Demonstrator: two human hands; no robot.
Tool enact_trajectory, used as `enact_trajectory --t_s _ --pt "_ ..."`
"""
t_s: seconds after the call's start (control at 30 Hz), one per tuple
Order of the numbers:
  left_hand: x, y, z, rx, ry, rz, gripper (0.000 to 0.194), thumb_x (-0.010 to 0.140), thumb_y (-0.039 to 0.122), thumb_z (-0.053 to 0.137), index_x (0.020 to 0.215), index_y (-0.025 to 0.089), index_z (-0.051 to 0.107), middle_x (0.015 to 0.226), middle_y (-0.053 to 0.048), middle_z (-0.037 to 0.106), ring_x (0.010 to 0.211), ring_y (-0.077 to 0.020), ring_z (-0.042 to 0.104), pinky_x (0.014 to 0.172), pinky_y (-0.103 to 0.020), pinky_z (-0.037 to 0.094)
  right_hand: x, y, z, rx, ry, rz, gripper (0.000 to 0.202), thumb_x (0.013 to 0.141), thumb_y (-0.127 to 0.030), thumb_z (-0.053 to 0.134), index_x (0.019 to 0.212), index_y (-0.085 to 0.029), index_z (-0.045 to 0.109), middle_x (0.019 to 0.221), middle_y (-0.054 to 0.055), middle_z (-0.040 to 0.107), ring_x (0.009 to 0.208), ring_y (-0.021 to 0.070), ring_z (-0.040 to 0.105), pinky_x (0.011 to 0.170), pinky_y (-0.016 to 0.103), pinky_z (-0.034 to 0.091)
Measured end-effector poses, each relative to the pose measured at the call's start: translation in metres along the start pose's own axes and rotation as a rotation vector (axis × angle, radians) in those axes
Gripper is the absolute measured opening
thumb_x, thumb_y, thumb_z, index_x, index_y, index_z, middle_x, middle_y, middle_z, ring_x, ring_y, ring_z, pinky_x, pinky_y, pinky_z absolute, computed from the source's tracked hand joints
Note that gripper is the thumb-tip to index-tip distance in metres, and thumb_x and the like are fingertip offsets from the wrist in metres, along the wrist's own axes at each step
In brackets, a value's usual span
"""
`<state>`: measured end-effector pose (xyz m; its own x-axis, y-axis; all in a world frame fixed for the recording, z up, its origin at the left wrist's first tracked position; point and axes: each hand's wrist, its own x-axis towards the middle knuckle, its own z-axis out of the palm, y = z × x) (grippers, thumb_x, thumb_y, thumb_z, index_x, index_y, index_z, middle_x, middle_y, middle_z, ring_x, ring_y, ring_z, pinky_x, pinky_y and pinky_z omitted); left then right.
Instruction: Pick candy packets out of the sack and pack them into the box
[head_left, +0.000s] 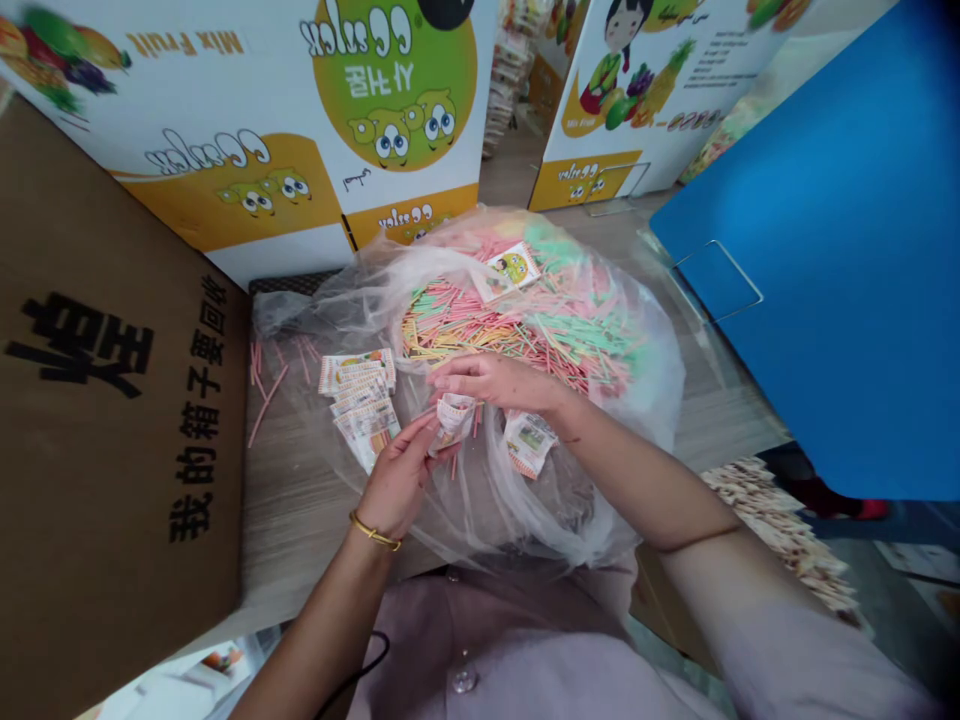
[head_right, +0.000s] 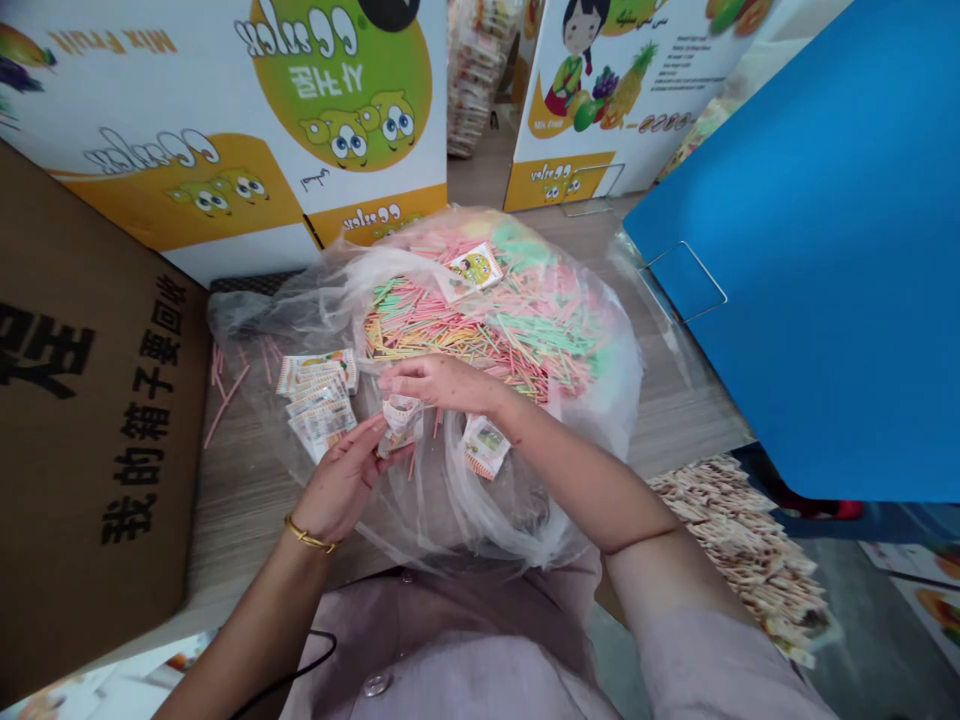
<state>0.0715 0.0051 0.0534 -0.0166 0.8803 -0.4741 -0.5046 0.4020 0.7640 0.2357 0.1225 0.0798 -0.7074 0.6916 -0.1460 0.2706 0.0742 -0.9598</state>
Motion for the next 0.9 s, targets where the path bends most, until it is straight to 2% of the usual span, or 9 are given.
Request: enact_trajectory --t_s 0.13,0.23,0.33,0.4,0.53,0.63,0.73,0.83,0.9 --pt "0.000 -0.004 0.003 -0.006 0.003 -0.029 0.031 0.072 0.041 0.083 0.097 0.023 0.078 0.114 -0.006 0.078 0.114 -0.0287 0.069 0.097 -0.045 0.056 0.007 -0.001 0.003 0.140 -0.005 0.056 0.021 0.094 -0.032 0.059 0.103 -0.017 0.070 0.096 0.003 0.077 0.085 0.0149 0.070 0.083 0.029 0.052" --pt "0.002 0.004 -0.001 -0.041 0.008 -0.017 0.030 0.076 0.040 0.080 0.099 0.021 0.077 0.117 -0.006 0.076 0.109 -0.0259 0.070 0.096 -0.043 0.058 0.007 -0.001 -0.003 0.099 0.207 0.029 0.019 0.096 -0.030 0.055 0.103 -0.017 0.067 0.100 0.005 0.075 0.085 0.0137 0.069 0.082 0.028 0.051" --pt "0.004 0.020 -0.013 -0.103 0.075 0.054 0.020 0.081 0.034 0.076 0.097 0.022 0.075 0.113 -0.004 0.077 0.109 -0.0223 0.069 0.098 -0.041 0.058 0.001 0.001 -0.005 -0.209 0.310 0.024 0.020 0.097 -0.031 0.053 0.098 -0.017 0.067 0.094 0.003 0.073 0.081 0.0144 0.065 0.078 0.028 0.046" --pt "0.004 0.031 -0.021 -0.129 0.125 0.104 0.013 0.084 0.028 0.072 0.095 0.021 0.074 0.111 -0.003 0.077 0.114 -0.0207 0.067 0.102 -0.041 0.057 -0.005 0.006 0.003 -0.478 0.227 0.004 0.019 0.097 -0.028 0.054 0.093 -0.017 0.069 0.090 0.003 0.071 0.082 0.0160 0.062 0.079 0.029 0.044" --pt "0.002 0.041 -0.029 -0.129 0.172 0.141 0.013 0.088 0.026 0.067 0.098 0.021 0.074 0.119 -0.003 0.075 0.124 -0.0205 0.063 0.106 -0.040 0.055 -0.011 0.023 0.033 -0.997 0.109 -0.088 0.015 0.095 -0.016 0.055 0.100 -0.013 0.069 0.105 0.014 0.068 0.101 0.0253 0.058 0.090 0.039 0.042" --pt "0.000 0.035 -0.028 -0.118 0.169 0.121 0.017 0.087 0.034 0.071 0.094 0.019 0.074 0.110 -0.005 0.078 0.126 -0.0233 0.062 0.106 -0.042 0.054 -0.007 0.030 0.045 -1.151 0.116 -0.139 0.019 0.095 -0.011 0.051 0.101 -0.011 0.068 0.108 0.019 0.066 0.106 0.0300 0.056 0.092 0.044 0.042" --pt "-0.002 0.025 -0.026 -0.088 0.137 0.111 0.022 0.081 0.036 0.077 0.097 0.021 0.074 0.110 -0.005 0.077 0.120 -0.0235 0.066 0.105 -0.044 0.055 -0.004 0.019 0.037 -0.985 0.220 -0.147 0.021 0.099 -0.016 0.048 0.101 -0.011 0.068 0.103 0.017 0.068 0.106 0.0292 0.057 0.095 0.044 0.043" --pt "-0.004 0.019 -0.022 -0.013 0.083 0.137 0.028 0.075 0.041 0.082 0.093 0.021 0.077 0.109 -0.004 0.077 0.106 -0.0226 0.070 0.101 -0.042 0.056 -0.007 -0.006 0.021 -0.532 0.382 -0.118 0.026 0.100 -0.023 0.048 0.122 -0.016 0.061 0.101 0.010 0.070 0.098 0.0229 0.064 0.092 0.039 0.047" --pt "-0.006 0.017 -0.019 0.043 0.052 0.160 0.031 0.073 0.045 0.083 0.091 0.021 0.078 0.106 -0.004 0.078 0.101 -0.0218 0.071 0.100 -0.041 0.057 -0.010 -0.023 0.014 -0.201 0.413 -0.172 0.035 0.101 -0.025 0.045 0.136 -0.023 0.051 0.105 0.005 0.071 0.095 0.0188 0.068 0.090 0.035 0.051"
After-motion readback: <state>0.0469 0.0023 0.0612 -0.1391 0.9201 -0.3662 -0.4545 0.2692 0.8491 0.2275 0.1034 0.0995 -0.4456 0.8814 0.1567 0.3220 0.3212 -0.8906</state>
